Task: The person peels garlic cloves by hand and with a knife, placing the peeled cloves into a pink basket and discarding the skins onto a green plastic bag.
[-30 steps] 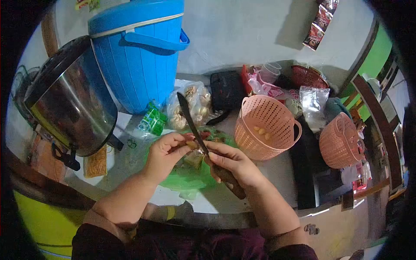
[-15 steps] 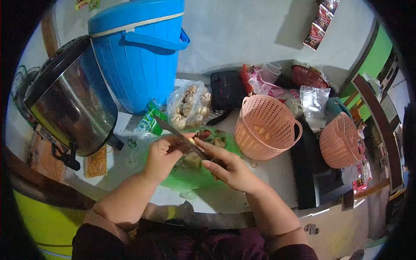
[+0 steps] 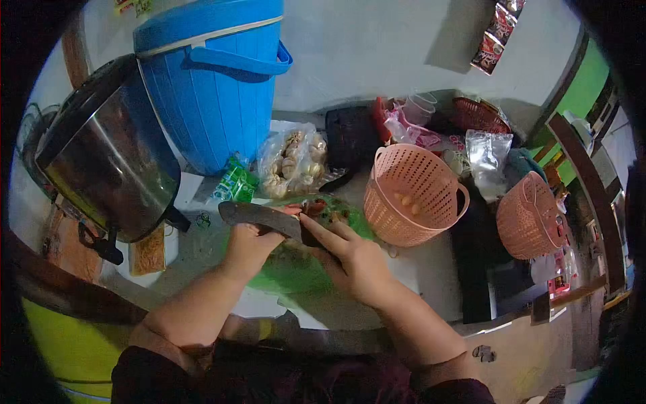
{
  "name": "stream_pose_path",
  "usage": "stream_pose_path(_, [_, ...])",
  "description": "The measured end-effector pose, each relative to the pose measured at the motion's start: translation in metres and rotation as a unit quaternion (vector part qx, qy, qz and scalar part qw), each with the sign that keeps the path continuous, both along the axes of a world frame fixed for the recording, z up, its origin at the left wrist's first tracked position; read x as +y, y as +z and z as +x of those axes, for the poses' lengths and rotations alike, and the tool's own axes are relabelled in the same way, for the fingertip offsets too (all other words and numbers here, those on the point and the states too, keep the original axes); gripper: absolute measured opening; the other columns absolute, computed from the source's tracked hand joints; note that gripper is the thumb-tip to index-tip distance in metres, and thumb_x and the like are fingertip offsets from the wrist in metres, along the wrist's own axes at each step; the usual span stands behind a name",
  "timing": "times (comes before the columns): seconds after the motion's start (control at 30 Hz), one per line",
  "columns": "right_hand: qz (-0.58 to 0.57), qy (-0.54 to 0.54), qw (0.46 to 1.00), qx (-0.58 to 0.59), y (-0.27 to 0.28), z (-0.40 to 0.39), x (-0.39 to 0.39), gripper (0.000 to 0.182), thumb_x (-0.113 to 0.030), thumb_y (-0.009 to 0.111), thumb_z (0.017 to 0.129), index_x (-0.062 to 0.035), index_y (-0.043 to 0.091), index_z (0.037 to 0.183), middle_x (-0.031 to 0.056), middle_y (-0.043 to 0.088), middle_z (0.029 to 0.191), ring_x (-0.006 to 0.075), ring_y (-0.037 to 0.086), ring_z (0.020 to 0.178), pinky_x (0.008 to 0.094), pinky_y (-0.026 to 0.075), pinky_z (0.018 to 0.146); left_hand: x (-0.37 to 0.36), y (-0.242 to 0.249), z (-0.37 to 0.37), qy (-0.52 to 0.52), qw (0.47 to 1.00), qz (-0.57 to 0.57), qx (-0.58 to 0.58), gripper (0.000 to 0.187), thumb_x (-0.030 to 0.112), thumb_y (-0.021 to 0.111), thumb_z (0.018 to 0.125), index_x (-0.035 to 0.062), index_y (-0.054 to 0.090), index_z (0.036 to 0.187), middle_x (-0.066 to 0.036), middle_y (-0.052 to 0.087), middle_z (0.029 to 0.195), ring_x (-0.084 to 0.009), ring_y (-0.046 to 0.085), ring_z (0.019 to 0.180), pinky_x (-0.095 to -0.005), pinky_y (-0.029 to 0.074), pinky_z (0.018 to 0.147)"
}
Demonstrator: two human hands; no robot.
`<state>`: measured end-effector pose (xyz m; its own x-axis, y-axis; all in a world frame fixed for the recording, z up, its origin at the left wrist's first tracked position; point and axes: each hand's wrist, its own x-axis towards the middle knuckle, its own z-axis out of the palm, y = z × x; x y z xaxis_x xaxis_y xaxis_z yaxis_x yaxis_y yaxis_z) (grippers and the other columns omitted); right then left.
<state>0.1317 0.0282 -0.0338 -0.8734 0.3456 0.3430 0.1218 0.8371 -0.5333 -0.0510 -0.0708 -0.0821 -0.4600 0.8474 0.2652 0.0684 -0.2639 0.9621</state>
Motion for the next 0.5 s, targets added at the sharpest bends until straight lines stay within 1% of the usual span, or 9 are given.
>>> stream_pose_path(0.03, [-0.007,0.003,1.0,0.003,-0.002,-0.001,0.002,0.051,-0.019,0.06,0.09,-0.0139,0.046,0.138,0.0159,0.059,0.1,0.0369,0.061,0.076,0.0409,0.05,0.067,0.0,0.0,-0.001,-0.003,1.0,-0.002,-0.003,0.029,-0.009,0.057,0.083,-0.0039,0.064,0.11,-0.012,0.064,0.115,-0.0163,0.06,0.105,-0.0282,0.048,0.091])
stream_pose_path(0.1, [-0.018,0.062,0.991,0.114,-0.015,-0.012,0.013,0.049,-0.018,0.06,0.091,-0.013,0.048,0.137,0.0123,0.06,0.092,0.0297,0.063,0.072,0.0362,0.049,0.063,0.001,0.0,-0.001,-0.011,1.0,-0.01,-0.015,0.028,-0.009,0.057,0.083,-0.0038,0.063,0.11,-0.011,0.065,0.115,-0.0159,0.06,0.104,-0.028,0.048,0.092])
stream_pose_path(0.17, [-0.228,0.086,0.962,0.12,-0.02,-0.01,0.017,0.045,-0.018,0.059,0.092,-0.01,0.049,0.136,0.0081,0.06,0.088,0.0215,0.061,0.071,0.0315,0.047,0.061,0.0,0.002,0.0,-0.019,0.999,-0.021,-0.035,0.029,-0.009,0.057,0.084,-0.0038,0.063,0.111,-0.011,0.065,0.114,-0.0154,0.061,0.104,-0.0279,0.047,0.092])
stream_pose_path(0.2, [-0.424,0.077,0.9,0.065,-0.008,-0.005,0.013,0.044,-0.017,0.058,0.094,-0.0075,0.05,0.135,0.0057,0.059,0.087,0.0169,0.058,0.071,0.0291,0.046,0.061,0.001,-0.001,-0.001,-0.026,0.999,0.01,-0.04,0.029,-0.008,0.057,0.086,-0.0037,0.061,0.114,-0.009,0.066,0.11,-0.0137,0.061,0.101,-0.0267,0.048,0.09])
stream_pose_path(0.23, [-0.599,0.064,0.798,0.007,-0.002,-0.001,0.012,0.042,-0.017,0.056,0.095,-0.0051,0.05,0.135,0.0032,0.058,0.087,0.0123,0.056,0.071,0.0268,0.045,0.06,0.0,-0.002,-0.001,-0.02,0.999,0.005,-0.031,0.029,-0.007,0.058,0.086,-0.0036,0.061,0.114,-0.009,0.066,0.11,-0.0135,0.062,0.101,-0.0263,0.048,0.089])
stream_pose_path(0.27, [-0.603,0.08,0.793,0.012,-0.004,-0.002,0.016,0.041,-0.017,0.055,0.096,-0.0076,0.049,0.136,-0.0008,0.052,0.081,0.0079,0.051,0.066,0.022,0.041,0.057,0.0,-0.002,0.0,-0.014,1.0,0.001,-0.021,0.028,-0.007,0.058,0.087,-0.0035,0.061,0.115,-0.008,0.066,0.11,-0.0134,0.062,0.1,-0.0259,0.048,0.089])
stream_pose_path(0.37, [-0.626,0.084,0.776,0.013,-0.012,-0.002,0.021,0.042,-0.018,0.054,0.097,-0.0058,0.048,0.137,-0.0002,0.052,0.08,0.0092,0.051,0.065,0.0229,0.041,0.057,-0.001,0.003,0.0,-0.013,1.0,-0.005,-0.013,0.025,-0.006,0.058,0.088,-0.0033,0.061,0.113,-0.007,0.066,0.11,-0.0131,0.062,0.1,-0.0253,0.048,0.088])
stream_pose_path(0.4, [-0.646,0.063,0.761,0.009,0.004,-0.001,0.013,0.044,-0.018,0.052,0.097,-0.0064,0.044,0.139,-0.0001,0.052,0.081,0.0091,0.051,0.067,0.0228,0.041,0.057,-0.001,0.004,0.0,-0.015,1.0,-0.005,-0.014,0.024,-0.005,0.058,0.089,-0.0031,0.062,0.113,-0.007,0.066,0.11,-0.013,0.062,0.1,-0.0252,0.048,0.088])
stream_pose_path(0.5, [-0.594,0.07,0.801,0.0,0.001,-0.002,0.012,0.046,-0.016,0.052,0.097,-0.0089,0.042,0.141,-0.0005,0.052,0.081,0.0085,0.05,0.069,0.0221,0.04,0.059,-0.001,0.001,0.0,-0.006,1.0,0.005,-0.011,0.025,-0.007,0.057,0.089,-0.0022,0.062,0.113,-0.007,0.066,0.11,-0.0132,0.061,0.101,-0.0256,0.048,0.089])
